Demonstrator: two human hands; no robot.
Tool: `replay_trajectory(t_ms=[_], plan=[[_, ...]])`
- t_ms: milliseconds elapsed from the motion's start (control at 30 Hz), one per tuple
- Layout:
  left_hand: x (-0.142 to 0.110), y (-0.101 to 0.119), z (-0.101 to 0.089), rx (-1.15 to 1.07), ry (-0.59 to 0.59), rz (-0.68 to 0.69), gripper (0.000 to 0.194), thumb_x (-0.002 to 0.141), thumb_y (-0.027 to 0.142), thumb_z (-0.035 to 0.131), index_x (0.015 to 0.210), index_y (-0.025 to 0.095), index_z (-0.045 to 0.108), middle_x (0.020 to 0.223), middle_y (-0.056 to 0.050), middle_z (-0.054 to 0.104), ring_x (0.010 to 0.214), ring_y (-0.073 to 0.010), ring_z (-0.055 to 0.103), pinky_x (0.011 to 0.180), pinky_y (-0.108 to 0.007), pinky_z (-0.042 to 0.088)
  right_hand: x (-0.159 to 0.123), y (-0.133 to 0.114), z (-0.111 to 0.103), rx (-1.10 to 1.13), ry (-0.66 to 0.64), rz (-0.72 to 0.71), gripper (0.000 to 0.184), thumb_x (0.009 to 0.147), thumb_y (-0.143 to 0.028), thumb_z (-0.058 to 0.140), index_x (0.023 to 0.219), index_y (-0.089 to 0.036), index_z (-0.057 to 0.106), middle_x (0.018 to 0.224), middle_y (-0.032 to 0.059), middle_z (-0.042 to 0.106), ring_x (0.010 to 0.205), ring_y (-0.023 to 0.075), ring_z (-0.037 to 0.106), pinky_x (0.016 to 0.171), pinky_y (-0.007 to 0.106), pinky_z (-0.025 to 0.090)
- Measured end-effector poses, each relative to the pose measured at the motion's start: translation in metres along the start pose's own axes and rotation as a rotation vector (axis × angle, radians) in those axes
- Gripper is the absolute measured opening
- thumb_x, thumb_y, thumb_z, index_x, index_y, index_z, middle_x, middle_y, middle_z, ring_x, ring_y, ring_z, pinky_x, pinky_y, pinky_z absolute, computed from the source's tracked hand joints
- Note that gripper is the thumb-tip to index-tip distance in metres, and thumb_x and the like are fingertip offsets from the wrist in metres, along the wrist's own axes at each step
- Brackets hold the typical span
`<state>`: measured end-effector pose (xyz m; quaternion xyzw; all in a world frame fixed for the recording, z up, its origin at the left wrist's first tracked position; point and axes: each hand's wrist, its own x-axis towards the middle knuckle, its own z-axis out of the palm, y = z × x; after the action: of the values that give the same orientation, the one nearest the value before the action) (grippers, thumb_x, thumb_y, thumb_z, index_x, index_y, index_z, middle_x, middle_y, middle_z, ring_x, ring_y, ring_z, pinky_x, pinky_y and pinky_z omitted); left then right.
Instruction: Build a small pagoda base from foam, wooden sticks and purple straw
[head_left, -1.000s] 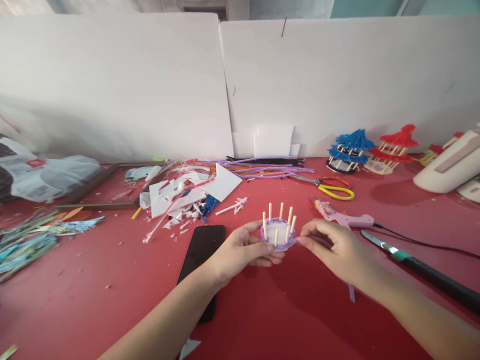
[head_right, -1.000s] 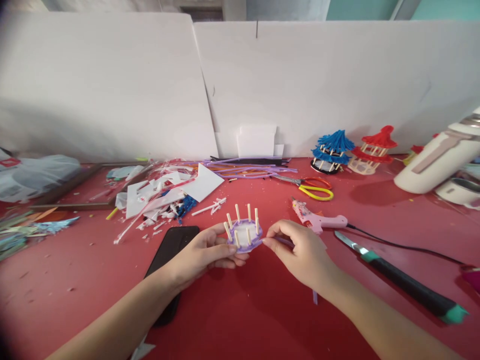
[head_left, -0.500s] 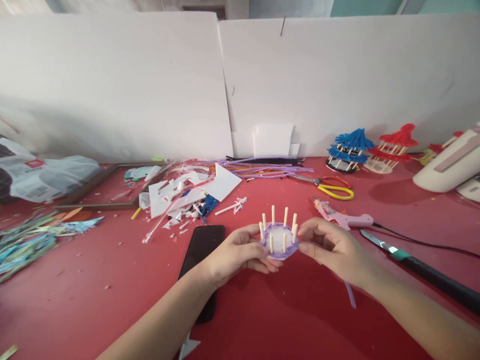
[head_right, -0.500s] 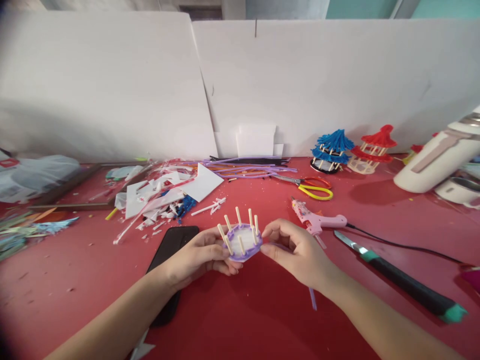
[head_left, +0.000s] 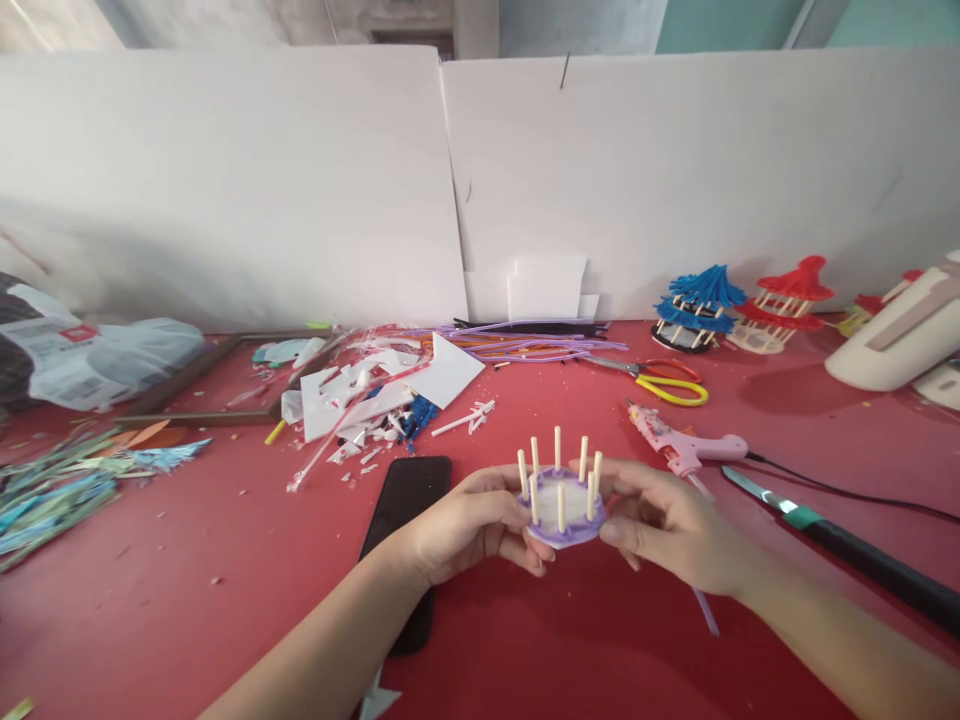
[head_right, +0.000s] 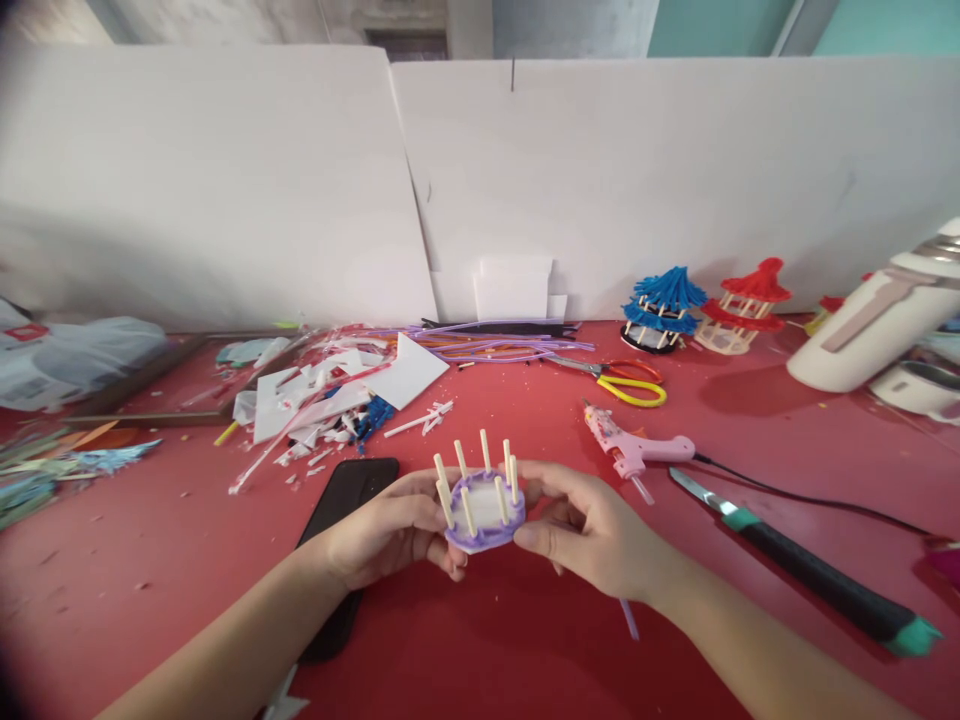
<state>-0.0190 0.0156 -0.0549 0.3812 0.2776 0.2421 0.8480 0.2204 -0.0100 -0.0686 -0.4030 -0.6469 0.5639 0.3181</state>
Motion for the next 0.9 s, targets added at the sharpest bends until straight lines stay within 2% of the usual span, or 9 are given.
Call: replay_trajectory(t_ms=[100, 233, 333, 500, 700, 800, 900], plan=[[0.000, 0.001, -0.001, -0.038, -0.042, -0.002, 0.027, 0.070, 0.017, 0.065, 0.096, 0.010, 0.069, 0.072, -0.008, 0.070, 0.061, -0.0153, 0.067, 0.063, -0.028, 0.058, 0.001, -0.001, 0.002, 0.001, 0.015, -0.026, 0.043, 0.084, -0.033, 0.066, 0.124, -0.025, 0.054, 0.110, 0.0072, 0.064, 0.053, 0.0046, 0.053, 0.049, 0.022, 0.048], [-0.003, 0.002, 0.000, -0.100, -0.057, 0.050, 0.036, 0.074, 0.022, 0.071, 0.108, 0.014, 0.065, 0.076, -0.005, 0.067, 0.067, -0.0133, 0.065, 0.072, -0.032, 0.058, 0.003, -0.004, 0.008, 0.050, 0.078, -0.046, 0.039, 0.084, -0.035, 0.065, 0.120, -0.022, 0.055, 0.108, 0.0077, 0.065, 0.050, 0.0040, 0.053, 0.046, 0.021, 0.046], [-0.003, 0.001, 0.004, -0.059, -0.021, 0.129, 0.049, 0.070, 0.015, 0.078, 0.116, 0.019, 0.061, 0.086, -0.003, 0.066, 0.076, -0.0115, 0.064, 0.080, -0.031, 0.055, 0.005, -0.004, 0.014, 0.082, 0.149, -0.050, 0.039, 0.083, -0.037, 0.066, 0.118, -0.022, 0.055, 0.106, 0.0076, 0.065, 0.048, 0.0042, 0.053, 0.044, 0.021, 0.045], [-0.001, -0.001, 0.014, 0.077, 0.051, 0.265, 0.053, 0.064, 0.012, 0.083, 0.111, 0.018, 0.060, 0.092, -0.005, 0.069, 0.077, -0.0125, 0.065, 0.076, -0.025, 0.051, 0.007, -0.004, 0.024, 0.068, 0.214, -0.024, 0.036, 0.084, -0.040, 0.065, 0.113, -0.022, 0.056, 0.099, 0.0053, 0.067, 0.048, 0.0054, 0.053, 0.045, 0.022, 0.043], [-0.001, -0.005, 0.015, 0.197, 0.221, 0.313, 0.054, 0.065, 0.015, 0.082, 0.115, 0.022, 0.061, 0.115, -0.007, 0.068, 0.107, -0.0231, 0.063, 0.092, -0.033, 0.048, 0.007, -0.004, 0.036, 0.090, 0.264, 0.003, 0.037, 0.083, -0.042, 0.065, 0.113, -0.022, 0.055, 0.089, 0.0029, 0.066, 0.049, 0.0055, 0.046, 0.044, 0.021, 0.039], [0.000, -0.006, 0.012, 0.218, 0.216, 0.321, 0.056, 0.065, 0.018, 0.083, 0.116, 0.022, 0.060, 0.120, -0.009, 0.066, 0.110, -0.0250, 0.062, 0.093, -0.035, 0.047, 0.007, -0.004, 0.040, 0.101, 0.293, 0.008, 0.037, 0.082, -0.041, 0.067, 0.112, -0.023, 0.056, 0.087, 0.0019, 0.065, 0.049, 0.0046, 0.043, 0.043, 0.020, 0.035], [0.001, -0.008, 0.011, 0.188, 0.200, 0.352, 0.059, 0.066, 0.016, 0.082, 0.118, 0.023, 0.056, 0.119, -0.008, 0.066, 0.107, -0.0231, 0.063, 0.091, -0.033, 0.048, 0.007, -0.005, 0.041, 0.129, 0.294, 0.020, 0.036, 0.081, -0.041, 0.068, 0.110, -0.023, 0.056, 0.085, 0.0012, 0.065, 0.048, 0.0039, 0.042, 0.043, 0.019, 0.034]])
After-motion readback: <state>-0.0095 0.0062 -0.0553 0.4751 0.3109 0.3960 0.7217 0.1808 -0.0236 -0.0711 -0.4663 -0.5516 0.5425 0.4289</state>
